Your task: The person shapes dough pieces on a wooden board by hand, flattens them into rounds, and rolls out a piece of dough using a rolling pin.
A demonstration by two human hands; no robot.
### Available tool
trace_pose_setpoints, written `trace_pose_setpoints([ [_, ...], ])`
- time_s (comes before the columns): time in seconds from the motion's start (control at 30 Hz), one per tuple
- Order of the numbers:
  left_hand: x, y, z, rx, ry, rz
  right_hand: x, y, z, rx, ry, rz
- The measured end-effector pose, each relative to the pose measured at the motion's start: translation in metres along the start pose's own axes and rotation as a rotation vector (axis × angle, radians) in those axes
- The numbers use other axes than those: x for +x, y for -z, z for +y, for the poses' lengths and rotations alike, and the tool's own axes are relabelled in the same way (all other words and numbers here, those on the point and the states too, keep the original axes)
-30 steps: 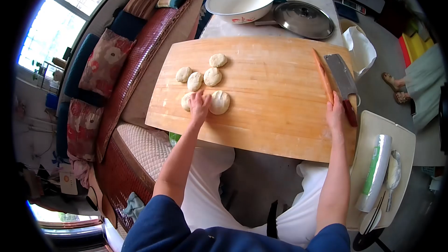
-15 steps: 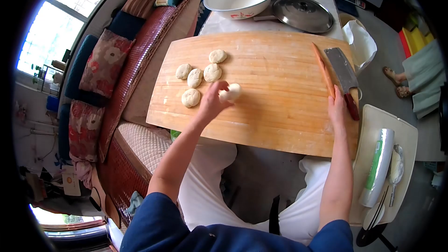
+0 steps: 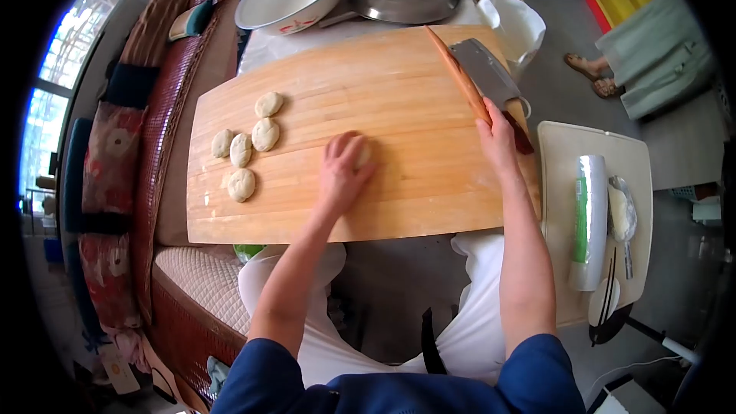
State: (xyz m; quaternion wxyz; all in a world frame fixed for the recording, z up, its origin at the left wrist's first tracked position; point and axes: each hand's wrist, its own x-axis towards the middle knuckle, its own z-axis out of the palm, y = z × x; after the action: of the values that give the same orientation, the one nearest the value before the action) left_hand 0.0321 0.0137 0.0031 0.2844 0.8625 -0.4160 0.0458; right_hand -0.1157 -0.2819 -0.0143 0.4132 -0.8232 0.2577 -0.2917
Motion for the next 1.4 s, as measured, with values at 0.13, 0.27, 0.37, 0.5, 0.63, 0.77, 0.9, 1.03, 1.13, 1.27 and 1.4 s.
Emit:
trace_pose_setpoints([
  [0.13,0.019,-0.045,0.088,-0.144,-0.278,-0.131,0.002,0.011,0.008,0.022,-0.009,0.030],
  [0.27,0.019,-0.083,0.169,-0.274,-0.465,-0.122,-0.003,0.018,0.007,-0.006,0.001,0.018],
  [0.37,0.005,-0.109,0.196,-0.198,-0.443,-0.218,-0.003,0.019,0.013,-0.010,0.029,0.012],
  [0.5,-0.031,-0.093,0.178,-0.071,-0.490,-0.215,-0.004,0.018,0.014,-0.004,0.040,-0.013],
  [0.63,-0.058,-0.036,0.113,0.075,-0.380,-0.240,-0.009,0.016,0.006,0.024,0.045,-0.042],
  [0.77,-0.083,0.019,0.019,0.248,-0.194,-0.136,-0.010,0.009,0.015,0.003,0.065,-0.046],
  [0.9,-0.109,0.073,-0.046,0.270,0.055,-0.080,-0.010,0.000,0.010,-0.021,0.065,-0.081],
  [1.03,-0.121,0.091,-0.078,0.205,0.199,0.022,-0.012,-0.007,-0.010,0.053,-0.027,-0.157],
  [1.13,-0.118,0.077,-0.079,0.321,0.224,0.060,-0.011,-0.022,0.001,0.110,0.091,-0.092],
  [1.27,-0.091,0.065,-0.051,0.266,0.166,-0.067,-0.012,-0.026,0.001,0.096,0.037,-0.128],
  [1.4,-0.044,0.029,-0.035,0.255,0.093,-0.065,-0.010,-0.024,-0.009,0.072,0.023,-0.141],
])
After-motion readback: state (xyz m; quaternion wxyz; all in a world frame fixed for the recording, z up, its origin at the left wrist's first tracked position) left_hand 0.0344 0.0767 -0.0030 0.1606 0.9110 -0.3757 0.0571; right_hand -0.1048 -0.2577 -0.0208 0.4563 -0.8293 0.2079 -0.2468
